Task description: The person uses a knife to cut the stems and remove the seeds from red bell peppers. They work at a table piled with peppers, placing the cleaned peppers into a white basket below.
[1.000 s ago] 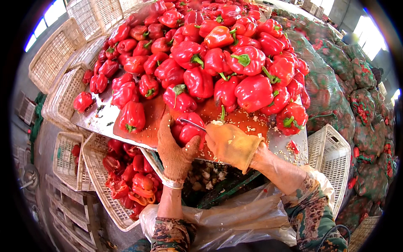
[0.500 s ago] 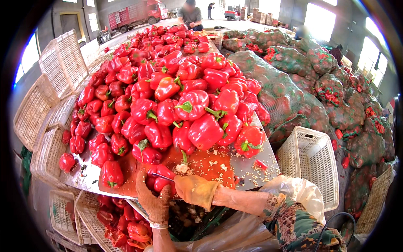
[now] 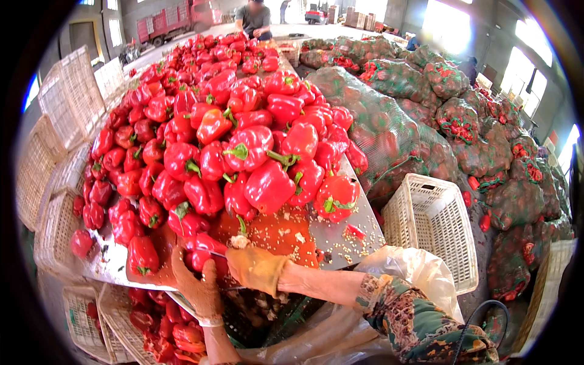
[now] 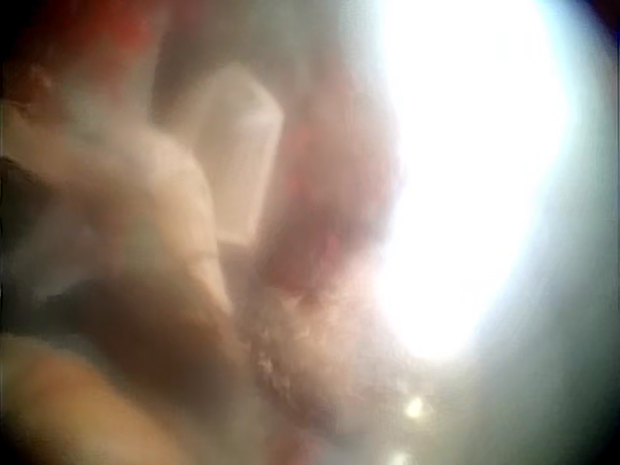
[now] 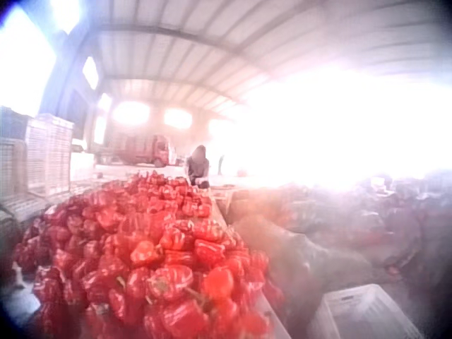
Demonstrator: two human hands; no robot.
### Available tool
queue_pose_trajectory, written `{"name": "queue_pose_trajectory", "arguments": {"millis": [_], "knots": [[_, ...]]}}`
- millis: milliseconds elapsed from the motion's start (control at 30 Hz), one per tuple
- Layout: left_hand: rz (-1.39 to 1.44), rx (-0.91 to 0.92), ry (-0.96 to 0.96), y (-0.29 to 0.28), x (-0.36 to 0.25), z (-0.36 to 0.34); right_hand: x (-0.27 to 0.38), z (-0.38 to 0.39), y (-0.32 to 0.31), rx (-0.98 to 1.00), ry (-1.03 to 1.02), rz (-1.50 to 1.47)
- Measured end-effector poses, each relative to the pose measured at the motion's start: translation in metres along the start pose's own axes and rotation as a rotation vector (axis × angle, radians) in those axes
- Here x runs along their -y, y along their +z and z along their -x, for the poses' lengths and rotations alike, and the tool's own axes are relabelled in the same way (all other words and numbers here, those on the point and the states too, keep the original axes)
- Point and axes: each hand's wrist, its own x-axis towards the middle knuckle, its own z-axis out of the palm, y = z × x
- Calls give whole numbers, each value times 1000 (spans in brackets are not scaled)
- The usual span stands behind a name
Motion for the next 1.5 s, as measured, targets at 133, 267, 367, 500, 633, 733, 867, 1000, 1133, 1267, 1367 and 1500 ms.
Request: {"name": "queue_pose_trajectory", "arguments": {"millis": [133,267,367,500,633,733,867,1000,1133,1267,1367,1500], "knots": [[-108,34,133,-7,-3,-1,-3,27,-26,-90,-248,344],[-89,58,182,-8,-6,-6,8,25,-49,-68,-168,237],[-154,49,186,-9,-7,-9,2,31,-36,167,-50,28],[-208,35,204,-15,0,-10,10,14,-57,58,-133,11],[-236,34,201,-9,-14,-9,12,10,-67,155,-148,65],[-292,4,175,-4,-8,-13,12,2,-73,482,-184,212],[-291,-27,68,-5,-6,-17,14,18,-50,193,-71,43],[-215,-12,38,-9,-9,-21,15,18,-39,-74,-46,-26],[-171,-12,-20,-12,1,-24,-9,2,-62,139,-303,165],[-197,28,-84,-9,-12,-24,-25,-4,-57,77,-384,-131],[-224,57,-39,-7,-15,-27,-38,3,-45,-22,-169,-333],[-313,58,76,-6,-12,-23,-66,-6,-62,-10,-343,270]]}}
